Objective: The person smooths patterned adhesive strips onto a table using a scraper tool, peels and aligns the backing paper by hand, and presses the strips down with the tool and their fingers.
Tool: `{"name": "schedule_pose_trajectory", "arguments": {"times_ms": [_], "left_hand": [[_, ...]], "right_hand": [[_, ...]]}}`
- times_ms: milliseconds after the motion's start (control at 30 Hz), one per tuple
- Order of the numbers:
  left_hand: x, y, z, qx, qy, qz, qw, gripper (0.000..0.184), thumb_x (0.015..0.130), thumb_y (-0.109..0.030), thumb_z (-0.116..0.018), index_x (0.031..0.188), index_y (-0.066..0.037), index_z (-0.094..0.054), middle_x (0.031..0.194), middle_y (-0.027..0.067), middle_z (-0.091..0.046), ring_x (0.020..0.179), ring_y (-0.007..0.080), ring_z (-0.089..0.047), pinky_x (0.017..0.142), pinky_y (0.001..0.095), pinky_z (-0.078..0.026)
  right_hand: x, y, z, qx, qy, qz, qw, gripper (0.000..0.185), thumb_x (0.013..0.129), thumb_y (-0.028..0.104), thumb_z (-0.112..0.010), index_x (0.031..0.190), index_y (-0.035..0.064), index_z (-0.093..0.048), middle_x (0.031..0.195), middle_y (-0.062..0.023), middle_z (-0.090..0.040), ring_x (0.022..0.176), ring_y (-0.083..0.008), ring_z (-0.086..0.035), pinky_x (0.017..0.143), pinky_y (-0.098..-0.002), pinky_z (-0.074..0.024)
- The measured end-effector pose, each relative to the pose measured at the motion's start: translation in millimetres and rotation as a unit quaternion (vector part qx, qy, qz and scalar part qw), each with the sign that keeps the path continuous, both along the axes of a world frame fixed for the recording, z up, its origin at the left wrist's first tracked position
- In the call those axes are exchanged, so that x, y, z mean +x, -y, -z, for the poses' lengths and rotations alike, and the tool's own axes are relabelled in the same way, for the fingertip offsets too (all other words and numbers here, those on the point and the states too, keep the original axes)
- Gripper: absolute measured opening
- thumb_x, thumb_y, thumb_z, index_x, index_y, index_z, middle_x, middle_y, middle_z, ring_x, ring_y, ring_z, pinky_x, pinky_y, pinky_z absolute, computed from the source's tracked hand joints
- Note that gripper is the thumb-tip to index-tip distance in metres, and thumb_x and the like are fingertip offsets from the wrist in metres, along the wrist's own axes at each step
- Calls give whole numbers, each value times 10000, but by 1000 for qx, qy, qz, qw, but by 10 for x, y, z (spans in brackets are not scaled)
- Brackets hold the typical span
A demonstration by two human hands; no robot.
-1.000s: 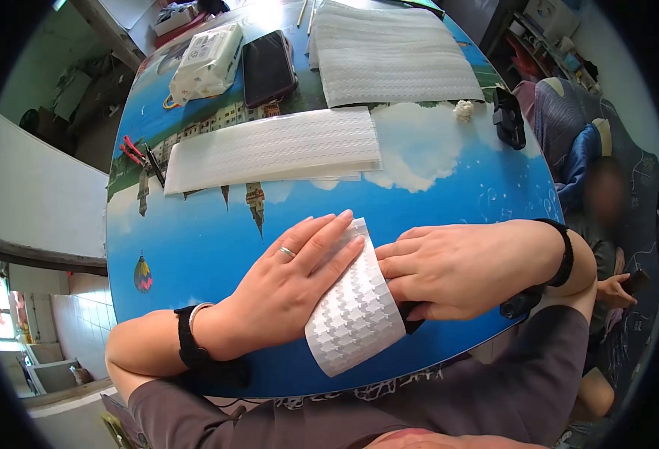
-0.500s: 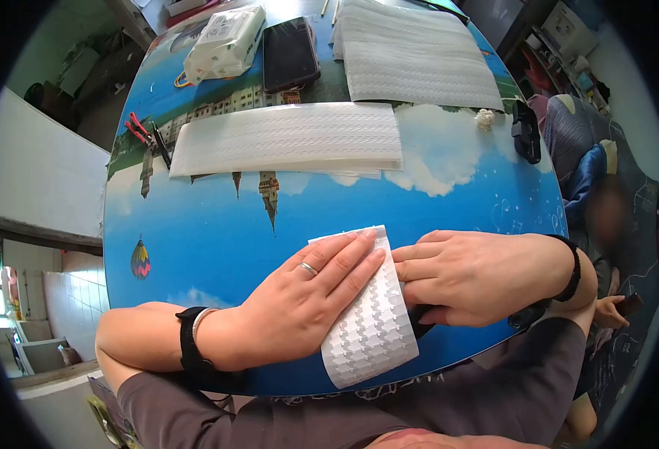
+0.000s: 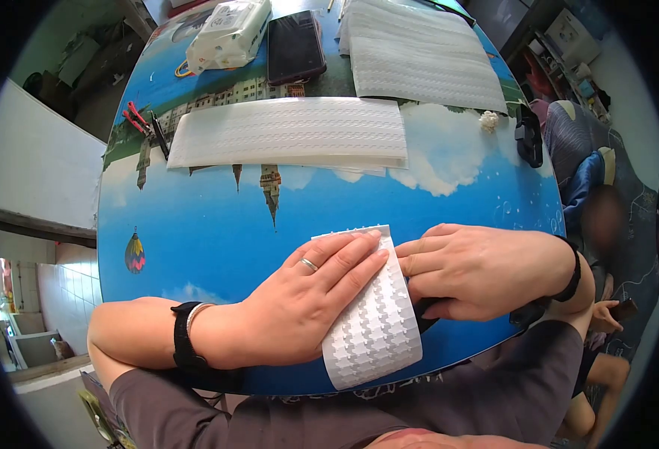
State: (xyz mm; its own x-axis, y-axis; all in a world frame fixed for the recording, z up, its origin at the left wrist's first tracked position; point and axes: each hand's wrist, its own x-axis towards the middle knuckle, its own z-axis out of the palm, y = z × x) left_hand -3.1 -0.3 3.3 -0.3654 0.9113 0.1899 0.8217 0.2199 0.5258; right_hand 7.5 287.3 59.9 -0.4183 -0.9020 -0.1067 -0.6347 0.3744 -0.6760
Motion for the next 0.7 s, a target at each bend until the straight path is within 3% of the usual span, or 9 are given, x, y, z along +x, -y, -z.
{"name": "schedule_pose_trajectory", "arguments": {"times_ms": [133, 167, 200, 267, 300, 467, 533, 567, 700], "left_hand": [[23, -36, 12, -12, -36, 9, 999, 820, 841, -235, -749, 1538, 71, -444, 1589, 271, -430, 1503, 424, -397, 1236, 524, -337], [30, -44, 11, -19, -50, 13, 998, 812, 842, -230, -743, 1534, 76, -448, 1587, 274, -431, 1509, 427, -391, 1238, 526, -336], [32, -47, 17, -29, -71, 15, 997, 798, 848, -220, -730, 1534, 76, -450, 1594, 275, -426, 1513, 423, -387, 1239, 525, -336], [31, -52, 33, -49, -114, 16, 992, 769, 861, -199, -705, 1533, 75, -454, 1609, 275, -414, 1522, 417, -380, 1242, 523, -337], [34, -55, 31, -46, -111, 12, 993, 750, 864, -186, -691, 1530, 73, -463, 1610, 275, -417, 1524, 408, -382, 1243, 520, -336], [60, -17, 116, -30, -147, 2, 989, 704, 872, -168, -546, 1526, 79, -471, 1616, 278, -419, 1539, 411, -350, 1281, 509, -272], [70, -34, 81, -15, -124, -6, 992, 677, 855, -127, -604, 1495, 73, -517, 1588, 265, -462, 1521, 382, -395, 1261, 507, -317], [70, -39, 71, -8, -113, -11, 993, 664, 847, -107, -633, 1480, 70, -539, 1574, 259, -484, 1513, 367, -417, 1251, 506, -339], [69, -44, 108, 0, -100, -7, 995, 666, 842, -86, -618, 1485, 66, -534, 1580, 246, -481, 1510, 361, -419, 1255, 508, -337]], "right_hand": [[-352, -205, -173, 12, 131, 2, 991, 204, 935, 165, -764, 1103, 58, -720, 1084, -142, -737, 1045, -299, -701, 929, -381, -537], [-430, -266, -207, 4, 163, 37, 986, 209, 949, 153, -769, 1129, 64, -712, 946, -116, -749, 843, -253, -713, 780, -339, -555], [-456, -281, -172, -57, 118, 90, 987, 209, 955, 118, -759, 1141, 46, -696, 926, -105, -746, 797, -192, -690, 725, -315, -540], [-401, -127, -49, -122, 83, 264, 953, 231, 951, 83, -757, 1163, 33, -678, 945, -100, -749, 834, -155, -690, 722, -303, -543], [-387, -65, 59, -116, 7, 293, 949, 270, 948, 39, -740, 1211, 47, -680, 966, -111, -758, 857, -182, -708, 727, -294, -548], [-274, 233, 397, -196, -164, 255, 933, 476, 935, -2, -714, 1383, 158, -692, 1029, -81, -781, 879, -258, -730, 754, -353, -580], [-251, 253, 381, -157, -184, 236, 941, 506, 925, 11, -721, 1402, 180, -692, 1039, -52, -783, 871, -245, -724, 772, -358, -586], [-256, 281, 408, -183, -199, 215, 939, 507, 861, -75, -727, 1332, 112, -738, 1089, -37, -791, 791, -227, -671, 747, -339, -560], [-255, 361, 518, -187, -255, 165, 934, 525, 854, -94, -714, 1333, 120, -740, 1114, -41, -792, 845, -224, -683, 758, -345, -562]]}}
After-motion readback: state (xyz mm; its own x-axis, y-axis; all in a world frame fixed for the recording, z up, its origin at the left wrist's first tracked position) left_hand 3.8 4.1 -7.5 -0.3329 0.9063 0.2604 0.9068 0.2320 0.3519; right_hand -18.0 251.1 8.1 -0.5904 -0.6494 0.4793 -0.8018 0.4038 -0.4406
